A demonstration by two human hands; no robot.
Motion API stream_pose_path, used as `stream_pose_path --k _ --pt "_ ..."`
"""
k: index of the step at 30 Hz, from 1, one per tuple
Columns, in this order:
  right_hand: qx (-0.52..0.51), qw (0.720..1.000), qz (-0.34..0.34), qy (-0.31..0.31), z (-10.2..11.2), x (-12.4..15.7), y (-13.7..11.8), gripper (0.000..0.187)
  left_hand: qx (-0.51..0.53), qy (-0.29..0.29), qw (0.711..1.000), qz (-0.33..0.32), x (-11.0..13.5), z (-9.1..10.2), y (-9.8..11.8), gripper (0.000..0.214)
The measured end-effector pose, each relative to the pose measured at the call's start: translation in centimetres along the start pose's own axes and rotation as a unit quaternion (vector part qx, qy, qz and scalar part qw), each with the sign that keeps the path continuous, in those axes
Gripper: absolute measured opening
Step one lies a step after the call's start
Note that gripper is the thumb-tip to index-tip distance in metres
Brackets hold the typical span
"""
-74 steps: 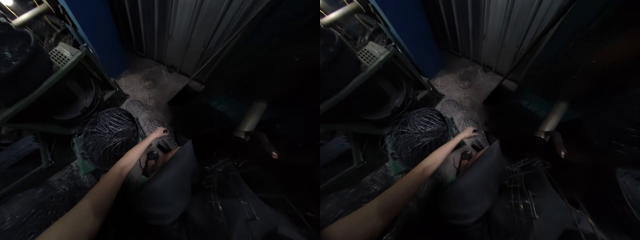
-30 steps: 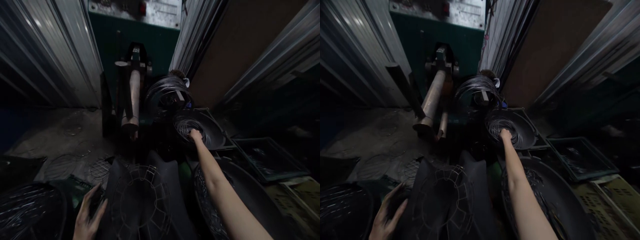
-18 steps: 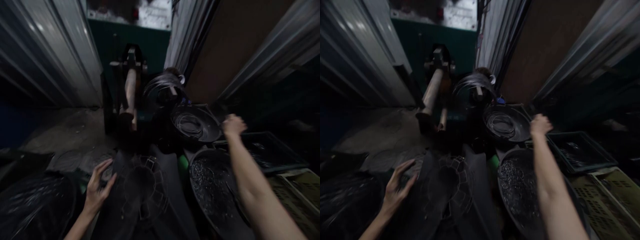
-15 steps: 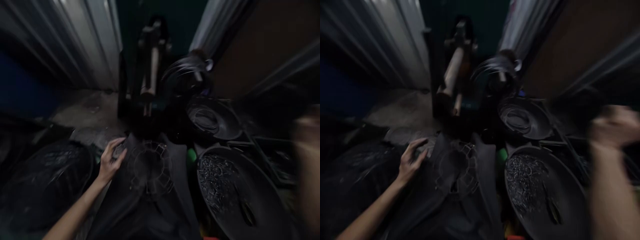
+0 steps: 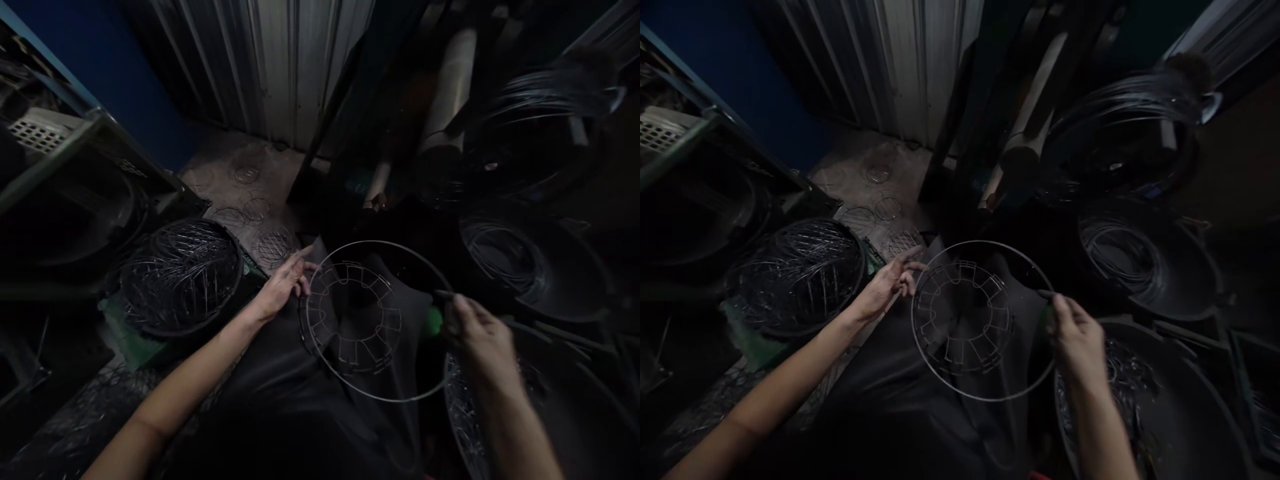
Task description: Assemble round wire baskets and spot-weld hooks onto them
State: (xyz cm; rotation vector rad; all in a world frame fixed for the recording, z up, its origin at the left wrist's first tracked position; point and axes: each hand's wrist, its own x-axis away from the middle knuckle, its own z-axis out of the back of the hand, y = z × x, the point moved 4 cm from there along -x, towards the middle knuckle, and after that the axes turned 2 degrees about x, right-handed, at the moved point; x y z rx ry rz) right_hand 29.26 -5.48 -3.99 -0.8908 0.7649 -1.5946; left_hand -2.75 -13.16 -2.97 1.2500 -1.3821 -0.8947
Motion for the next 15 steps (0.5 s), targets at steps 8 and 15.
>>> stream_pose_path --k 8,15 --pt "0.192 0.980 0.046 -0.014 -5.1 -0.1 2.4 0.044 -0.302 0.095 0.948 -0.031 -2.3 3.0 -7.2 0.031" --pt "0.189 0.980 0.066 -0.022 -4.8 0.3 3.1 0.040 -0.368 0.079 0.925 -0.053 -2.4 2.5 -8.4 0.033"
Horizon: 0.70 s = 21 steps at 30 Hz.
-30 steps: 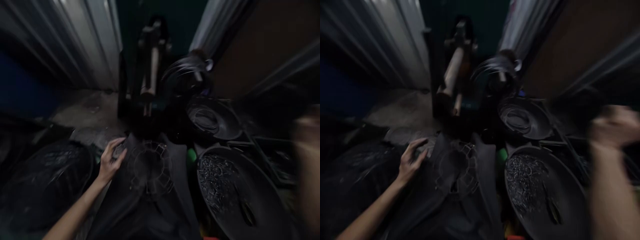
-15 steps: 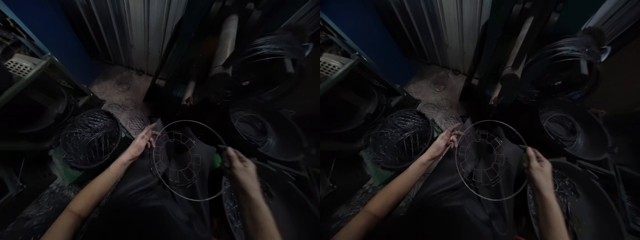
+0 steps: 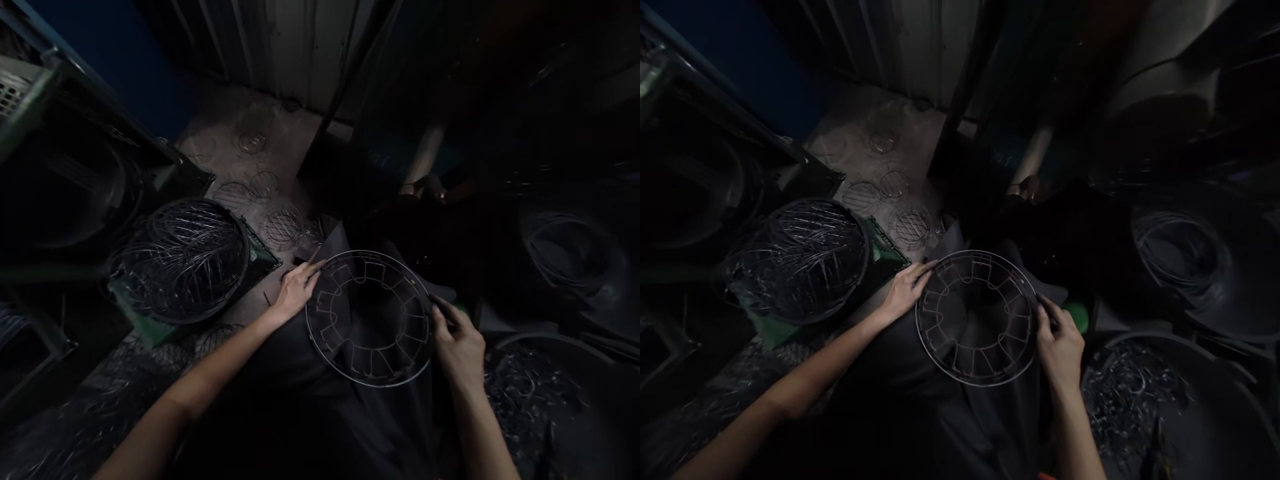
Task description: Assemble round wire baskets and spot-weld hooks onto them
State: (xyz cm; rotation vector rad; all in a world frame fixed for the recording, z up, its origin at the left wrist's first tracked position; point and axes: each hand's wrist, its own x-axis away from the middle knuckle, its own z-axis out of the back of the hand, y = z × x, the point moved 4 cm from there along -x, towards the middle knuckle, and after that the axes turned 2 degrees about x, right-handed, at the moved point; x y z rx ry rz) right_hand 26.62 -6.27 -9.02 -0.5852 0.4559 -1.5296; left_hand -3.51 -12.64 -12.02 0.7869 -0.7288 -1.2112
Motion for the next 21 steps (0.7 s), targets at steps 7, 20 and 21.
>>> stream_pose_path --k 7,20,21 --pt "0.058 0.995 0.003 -0.087 -0.1 0.2 1.2 0.048 -0.036 -0.004 0.999 0.016 0.9 -0.7 -1.1 0.038" --pt "-0.060 0.996 -0.058 -0.028 0.1 0.4 0.8 0.038 0.005 0.013 1.000 -0.006 -0.6 0.0 0.0 0.036" --pt "-0.013 1.000 -0.018 0.001 0.3 0.4 0.3 0.037 0.000 0.011 1.000 -0.009 -0.7 0.0 0.1 0.036"
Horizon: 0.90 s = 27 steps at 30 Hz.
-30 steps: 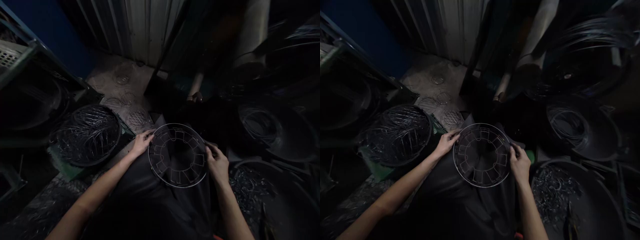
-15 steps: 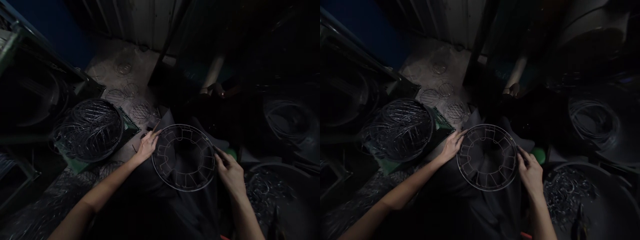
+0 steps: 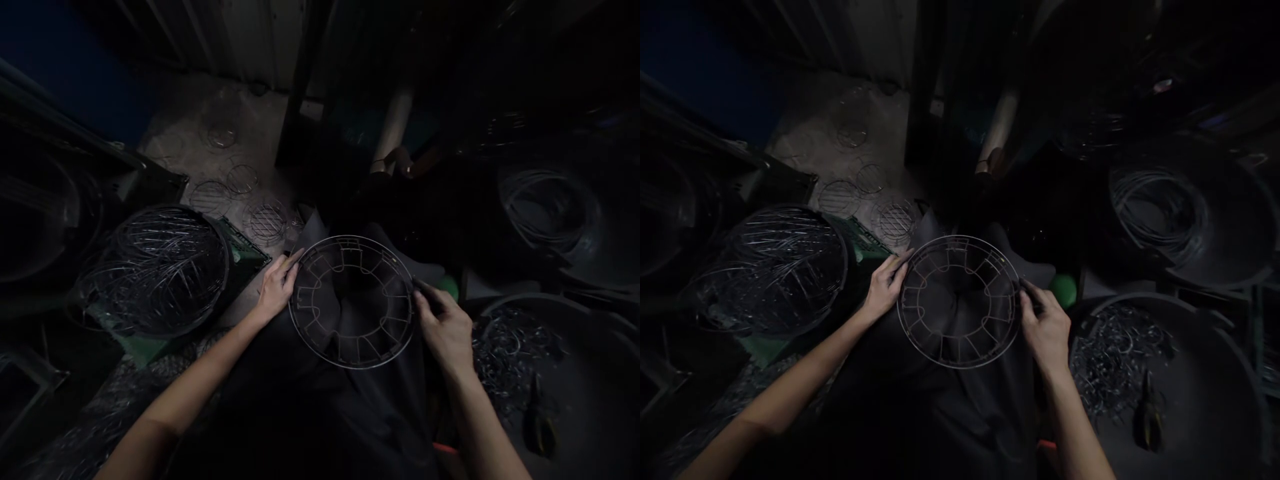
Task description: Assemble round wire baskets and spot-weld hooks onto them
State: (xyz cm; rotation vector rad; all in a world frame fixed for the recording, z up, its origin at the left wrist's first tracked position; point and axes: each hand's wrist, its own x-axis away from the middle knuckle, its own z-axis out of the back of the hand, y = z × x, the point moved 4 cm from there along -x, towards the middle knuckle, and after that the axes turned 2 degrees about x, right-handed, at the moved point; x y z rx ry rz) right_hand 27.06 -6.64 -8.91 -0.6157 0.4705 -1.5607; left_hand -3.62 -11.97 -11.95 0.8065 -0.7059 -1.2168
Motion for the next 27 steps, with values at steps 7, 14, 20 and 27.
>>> stream_pose_path --k 7,14,20,27 --pt "0.108 0.986 0.127 0.005 0.6 0.4 -1.5 0.034 -0.021 -0.034 0.999 -0.009 0.5 -0.1 -0.8 0.036" --pt "0.068 0.993 0.097 -0.015 0.6 1.0 -0.9 0.033 0.024 0.004 1.000 -0.008 0.7 -0.2 -0.9 0.033" --pt "0.044 0.997 0.028 -0.059 0.7 0.6 0.0 0.035 -0.010 -0.038 0.999 -0.004 1.1 -0.7 -1.3 0.036" --pt "-0.240 0.915 -0.255 -0.201 -0.9 0.0 2.9 0.044 -0.031 0.000 0.999 -0.033 1.9 -1.4 -1.9 0.038"
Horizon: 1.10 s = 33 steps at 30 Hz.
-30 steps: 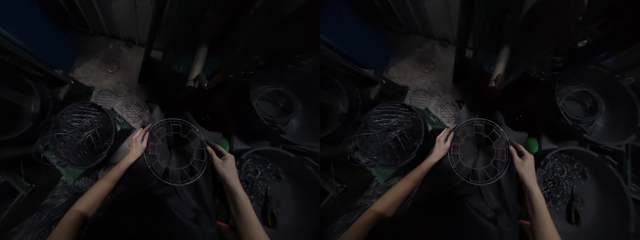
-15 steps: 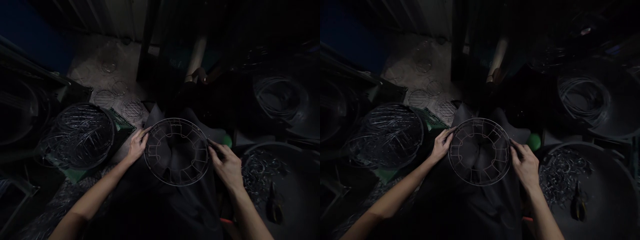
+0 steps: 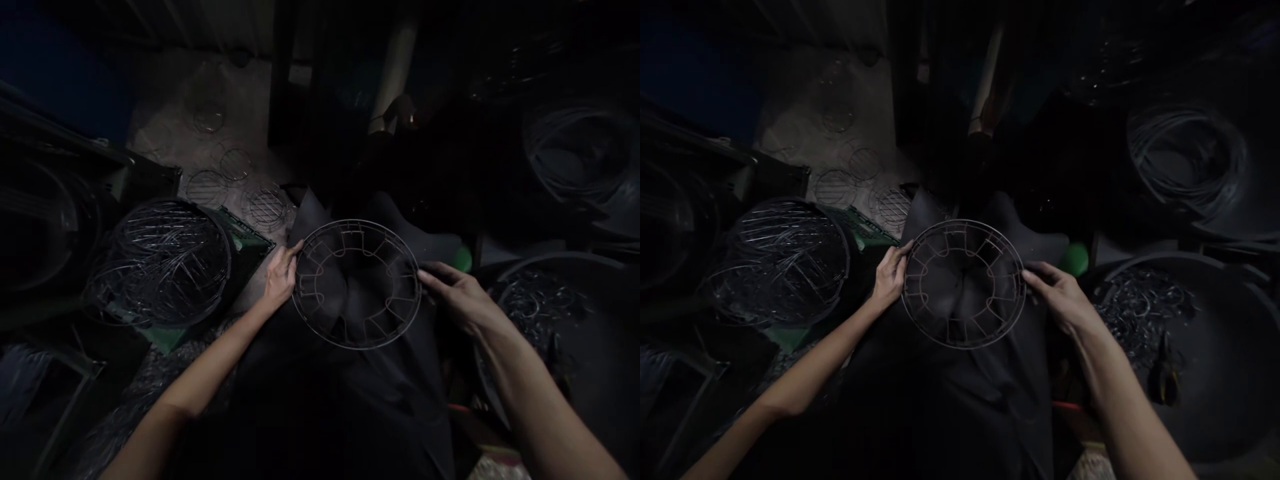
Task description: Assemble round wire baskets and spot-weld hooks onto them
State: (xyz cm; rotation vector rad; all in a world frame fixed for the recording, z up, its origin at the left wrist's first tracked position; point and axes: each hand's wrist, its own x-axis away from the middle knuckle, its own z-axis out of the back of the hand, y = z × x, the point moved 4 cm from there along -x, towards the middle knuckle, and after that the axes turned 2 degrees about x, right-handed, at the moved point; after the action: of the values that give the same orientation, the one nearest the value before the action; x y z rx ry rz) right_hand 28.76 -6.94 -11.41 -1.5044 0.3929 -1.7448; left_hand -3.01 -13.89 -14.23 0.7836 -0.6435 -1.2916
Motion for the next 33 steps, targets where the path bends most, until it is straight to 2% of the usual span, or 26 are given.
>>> stream_pose_path --k 2,5,9,11,14,16,18,21,24,26,28,30,31,32,33 --pt "0.007 1.000 -0.016 -0.019 0.1 -0.3 0.1 0.042 0.002 0.003 1.000 -0.007 -0.1 0.0 0.0 0.038" --pt "0.018 1.000 0.008 -0.024 0.3 -0.4 -0.1 0.041 0.034 0.000 0.999 -0.006 -0.5 0.6 -0.2 0.038" --pt "0.010 0.998 0.054 -0.021 -0.1 -0.3 0.6 0.042 0.189 -0.065 0.979 0.043 -1.2 1.2 -1.2 0.036" --pt "-0.004 0.993 0.113 0.023 -0.5 0.1 1.1 0.042 0.271 -0.088 0.955 0.086 -1.4 1.3 -2.0 0.041" --pt "0.006 0.964 0.217 0.153 -1.0 1.7 1.9 0.033 0.322 -0.096 0.934 0.121 -1.3 1.0 -2.6 0.046" --pt "0.049 0.939 0.266 0.213 -1.5 3.6 2.4 0.028 0.315 -0.079 0.939 0.111 -1.3 0.8 -2.3 0.043" --pt "0.110 0.921 0.296 0.229 -2.0 5.7 2.9 0.031 0.283 -0.059 0.953 0.089 -1.2 0.7 -1.7 0.040" --pt "0.214 0.912 0.285 0.204 -2.4 8.1 4.5 0.044 0.208 -0.054 0.975 0.050 -0.9 0.4 -0.5 0.037" --pt "0.300 0.908 0.235 0.175 -2.5 8.4 6.9 0.054 0.136 -0.043 0.990 0.018 -0.5 -0.6 -0.1 0.036" --pt "0.303 0.922 0.194 0.143 -2.4 7.6 8.4 0.059 0.116 -0.008 0.993 0.013 -0.2 -1.2 -0.2 0.035" --pt "0.267 0.942 0.170 0.110 -2.6 6.9 8.8 0.063 0.139 0.029 0.989 0.047 0.0 -1.5 -0.3 0.033" --pt "0.225 0.956 0.164 0.091 -2.8 6.9 8.0 0.068 0.229 0.028 0.962 0.147 0.5 -1.2 -0.4 0.030" --pt "0.207 0.961 0.162 0.089 -2.8 7.3 7.3 0.070 0.293 0.012 0.932 0.211 0.9 -1.0 -0.3 0.029" --pt "0.189 0.968 0.143 0.085 -2.8 7.7 7.0 0.072 0.373 -0.023 0.885 0.277 1.3 -1.0 -0.1 0.029" --pt "0.174 0.975 0.109 0.086 -2.6 8.0 7.0 0.076 0.393 -0.044 0.875 0.279 1.4 -0.7 0.3 0.033"
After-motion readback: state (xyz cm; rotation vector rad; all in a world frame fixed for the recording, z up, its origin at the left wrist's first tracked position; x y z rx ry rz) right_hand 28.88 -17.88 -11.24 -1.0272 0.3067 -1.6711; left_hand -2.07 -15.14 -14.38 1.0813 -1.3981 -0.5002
